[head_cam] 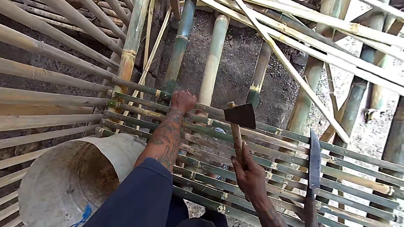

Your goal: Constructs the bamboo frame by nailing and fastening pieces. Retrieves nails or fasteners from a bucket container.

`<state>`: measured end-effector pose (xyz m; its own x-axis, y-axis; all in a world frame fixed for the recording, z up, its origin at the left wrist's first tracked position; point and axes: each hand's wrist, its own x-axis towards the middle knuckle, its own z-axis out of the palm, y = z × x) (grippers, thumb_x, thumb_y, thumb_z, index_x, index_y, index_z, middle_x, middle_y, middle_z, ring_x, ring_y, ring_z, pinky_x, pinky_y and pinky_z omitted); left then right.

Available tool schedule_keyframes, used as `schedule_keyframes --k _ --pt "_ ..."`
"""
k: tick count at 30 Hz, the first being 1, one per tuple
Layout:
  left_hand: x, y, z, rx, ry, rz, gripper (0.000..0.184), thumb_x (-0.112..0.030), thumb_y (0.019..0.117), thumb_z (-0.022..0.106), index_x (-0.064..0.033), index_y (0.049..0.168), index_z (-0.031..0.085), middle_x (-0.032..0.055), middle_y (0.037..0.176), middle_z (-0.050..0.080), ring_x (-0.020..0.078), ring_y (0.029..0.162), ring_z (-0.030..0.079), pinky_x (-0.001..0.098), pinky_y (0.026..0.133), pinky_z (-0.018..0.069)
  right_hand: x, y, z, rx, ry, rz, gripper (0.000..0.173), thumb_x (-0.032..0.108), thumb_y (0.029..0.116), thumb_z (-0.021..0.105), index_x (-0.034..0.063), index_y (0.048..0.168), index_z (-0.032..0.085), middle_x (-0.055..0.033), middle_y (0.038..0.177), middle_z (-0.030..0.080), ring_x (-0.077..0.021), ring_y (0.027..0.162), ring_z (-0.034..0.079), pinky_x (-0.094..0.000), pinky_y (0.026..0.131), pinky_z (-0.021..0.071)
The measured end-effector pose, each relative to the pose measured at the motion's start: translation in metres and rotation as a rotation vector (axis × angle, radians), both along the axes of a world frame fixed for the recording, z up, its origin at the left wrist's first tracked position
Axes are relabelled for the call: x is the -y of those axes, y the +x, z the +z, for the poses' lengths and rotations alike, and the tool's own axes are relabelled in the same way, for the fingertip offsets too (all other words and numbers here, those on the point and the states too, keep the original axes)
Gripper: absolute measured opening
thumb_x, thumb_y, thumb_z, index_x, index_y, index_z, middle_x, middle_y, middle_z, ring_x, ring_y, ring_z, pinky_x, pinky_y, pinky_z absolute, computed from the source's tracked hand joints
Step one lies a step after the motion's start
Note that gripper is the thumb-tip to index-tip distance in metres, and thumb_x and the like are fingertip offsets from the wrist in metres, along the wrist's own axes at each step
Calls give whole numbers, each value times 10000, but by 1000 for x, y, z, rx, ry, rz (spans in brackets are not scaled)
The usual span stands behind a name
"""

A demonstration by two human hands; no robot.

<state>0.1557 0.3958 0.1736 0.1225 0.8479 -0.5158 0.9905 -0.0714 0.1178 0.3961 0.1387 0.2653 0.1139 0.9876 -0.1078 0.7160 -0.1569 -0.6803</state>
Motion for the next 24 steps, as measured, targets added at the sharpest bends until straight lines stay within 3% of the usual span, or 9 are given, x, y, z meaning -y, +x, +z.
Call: schedule_keyframes --k 3,7,10,13,17,21,24 --pt "-1 0 1 -15 -14 8 571 -432 1038 337 -8 872 682 222 968 722 403 1013 695 604 890 485 -6 0 -2 0 -25 34 606 183 907 609 0 1480 534 -96 854 749 -109 577 615 -301 556 540" --pt "-4 2 4 -13 -32 20 561 -438 1023 362 -16 824 673 213 931 718 393 972 704 599 814 503 -27 -3 -7 29 -67 95 607 160 909 618 26 1493 530 -117 880 750 -171 604 650 -375 579 568" --pt "-5 1 2 -10 -52 19 559 -447 1016 368 -27 813 675 205 920 717 390 955 706 601 777 511 -47 -6 -12 38 -83 152 588 184 956 619 30 1512 507 -128 935 755 -198 644 676 -397 619 588" --pt "-6 0 2 -5 -62 13 559 -455 1017 371 -27 833 681 203 920 717 392 953 705 597 780 512 -62 -10 -13 44 3 198 535 210 1003 586 3 1492 522 -130 954 749 -189 673 687 -376 627 598" --pt "-6 0 1 -3 -59 20 563 -461 1007 379 -26 812 676 199 894 711 386 932 706 590 757 513 -67 -13 -23 94 77 227 502 187 999 589 0 1463 556 -148 954 742 -239 704 709 -409 613 602" --pt "-5 -2 1 10 -36 26 553 -444 1000 388 -19 770 656 196 858 704 385 898 707 590 715 507 -71 -9 -42 171 -148 286 524 198 1015 563 87 1524 513 -154 945 745 -318 728 718 -513 642 595" --pt "-4 -1 1 16 -38 20 545 -437 995 387 -20 764 652 198 846 701 389 886 708 584 708 508 -71 -7 -32 123 -46 260 515 188 1002 573 33 1492 536 -150 979 762 -272 733 727 -459 664 610"
